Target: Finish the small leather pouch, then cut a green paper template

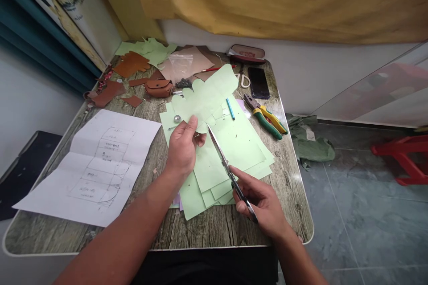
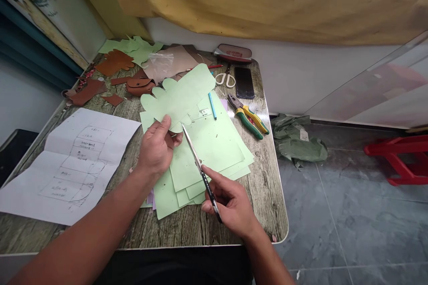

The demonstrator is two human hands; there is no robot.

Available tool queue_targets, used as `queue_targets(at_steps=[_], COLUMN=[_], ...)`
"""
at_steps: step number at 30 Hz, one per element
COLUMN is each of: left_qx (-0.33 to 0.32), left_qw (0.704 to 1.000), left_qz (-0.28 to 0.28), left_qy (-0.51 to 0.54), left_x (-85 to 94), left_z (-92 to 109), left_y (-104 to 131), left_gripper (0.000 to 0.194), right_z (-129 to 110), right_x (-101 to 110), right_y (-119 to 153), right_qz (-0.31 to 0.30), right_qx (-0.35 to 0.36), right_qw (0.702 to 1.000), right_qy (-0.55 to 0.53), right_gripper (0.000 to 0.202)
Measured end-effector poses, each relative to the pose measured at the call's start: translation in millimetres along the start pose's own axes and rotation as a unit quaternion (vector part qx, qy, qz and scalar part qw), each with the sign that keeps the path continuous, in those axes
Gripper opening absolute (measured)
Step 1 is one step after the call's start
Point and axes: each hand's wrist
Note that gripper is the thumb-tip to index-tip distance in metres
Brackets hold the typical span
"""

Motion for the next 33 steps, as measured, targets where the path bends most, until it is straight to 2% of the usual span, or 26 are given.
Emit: queue_targets(at_steps=[10, 33], left_qx=[-0.012, -0.010], left_qw=[1.000, 1.000], left_qz=[0.003, -0.004], left_qy=[-0.013, -0.022], left_x=[0.1, 0.9], left_z=[1.3, 0.3], left_y=[-0.2, 0.2], left_gripper=[0.043, 0.041], right_z=[1.3, 1.2], right_x=[0.3, 0.8], right_y=[0.3, -0.1], right_qz=[-0.005, 0.001], right_qx=[0.000, -0.020], right_qw=[1.000, 1.000], right_qy=[-0.018, 0.014], right_gripper=[0.065, 0.069])
Point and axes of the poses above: each hand's wrist, its own y-axis away from the middle knuckle, its own x-axis out of the back of the hand, z = x × y, and after that the axes turned 14 degrees about x, right-handed
